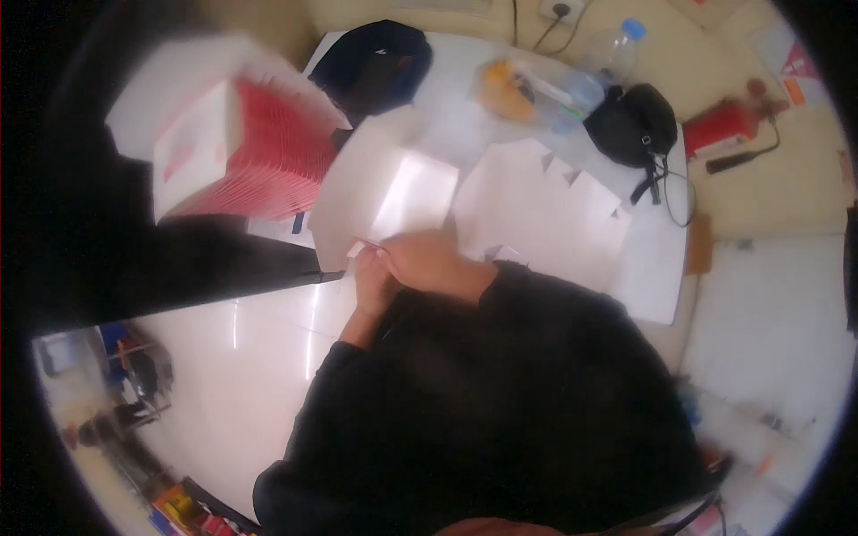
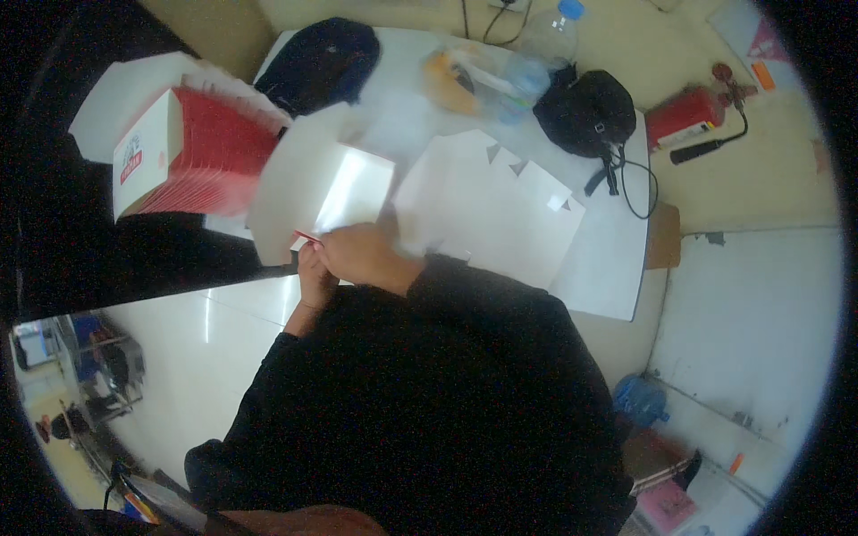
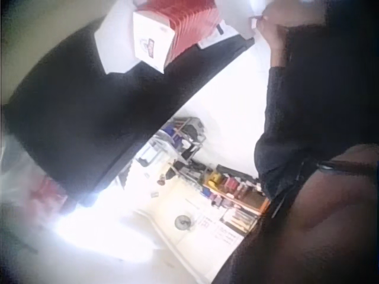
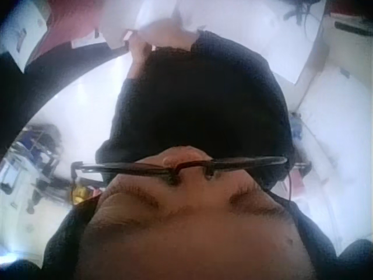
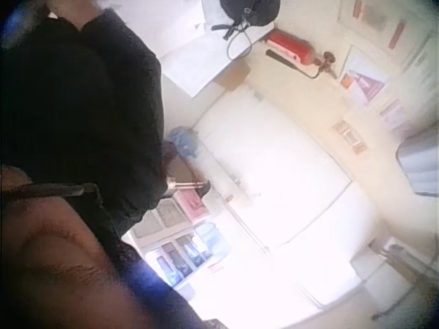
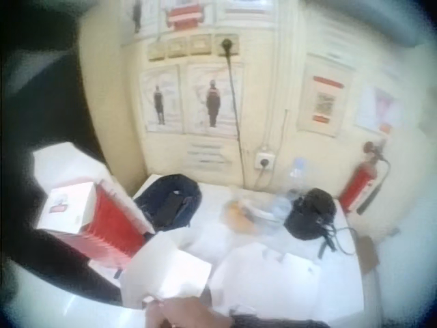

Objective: The person assembles small red and white cardboard boxes by folding the flat pieces into shape. They repeatedly pick up a flat box, fold the sides, and insert a small red card into the box before stacking the finished unit on a growing pile.

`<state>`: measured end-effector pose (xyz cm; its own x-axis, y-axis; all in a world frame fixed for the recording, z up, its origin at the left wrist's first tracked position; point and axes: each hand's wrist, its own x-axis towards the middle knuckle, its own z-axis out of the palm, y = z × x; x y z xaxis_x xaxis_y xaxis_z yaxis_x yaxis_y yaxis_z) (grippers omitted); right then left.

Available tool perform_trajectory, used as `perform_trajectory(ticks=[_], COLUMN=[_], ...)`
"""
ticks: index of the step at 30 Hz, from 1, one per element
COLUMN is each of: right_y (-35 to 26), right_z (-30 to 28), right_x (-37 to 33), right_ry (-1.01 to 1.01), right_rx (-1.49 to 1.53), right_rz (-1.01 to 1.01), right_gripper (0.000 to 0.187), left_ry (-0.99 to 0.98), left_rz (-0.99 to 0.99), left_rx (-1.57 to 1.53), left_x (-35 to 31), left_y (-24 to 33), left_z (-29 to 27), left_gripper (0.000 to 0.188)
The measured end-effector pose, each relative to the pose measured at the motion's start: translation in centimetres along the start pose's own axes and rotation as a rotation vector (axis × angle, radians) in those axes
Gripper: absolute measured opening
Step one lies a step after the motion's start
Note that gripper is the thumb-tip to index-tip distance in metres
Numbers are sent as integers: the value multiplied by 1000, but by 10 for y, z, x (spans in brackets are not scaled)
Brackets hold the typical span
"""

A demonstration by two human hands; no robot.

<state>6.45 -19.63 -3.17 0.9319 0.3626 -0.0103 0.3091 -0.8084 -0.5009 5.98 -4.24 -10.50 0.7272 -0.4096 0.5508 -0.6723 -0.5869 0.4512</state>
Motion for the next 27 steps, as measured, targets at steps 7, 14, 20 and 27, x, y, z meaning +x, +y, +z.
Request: perform_trajectory(ticks=[7, 14, 20, 27], right_y=[96, 115, 113, 136], right_z=[-44, -25, -23, -57], right_x=[63, 67, 65, -12], right_ry=[422, 229, 285, 440], right_rx=[-153, -118, -115, 31], right_rz=[189, 142, 162, 14], right_gripper=[24, 23, 22, 21], left_ry=[10, 63, 32, -8], left_rz=[107, 333, 312, 357], left_rx=[62, 249, 287, 289], left_x=[5, 12, 5, 4], left_y=[-7, 2, 1, -4], left_z=[-9, -12, -10, -16], left_gripper=[22, 16, 16, 32])
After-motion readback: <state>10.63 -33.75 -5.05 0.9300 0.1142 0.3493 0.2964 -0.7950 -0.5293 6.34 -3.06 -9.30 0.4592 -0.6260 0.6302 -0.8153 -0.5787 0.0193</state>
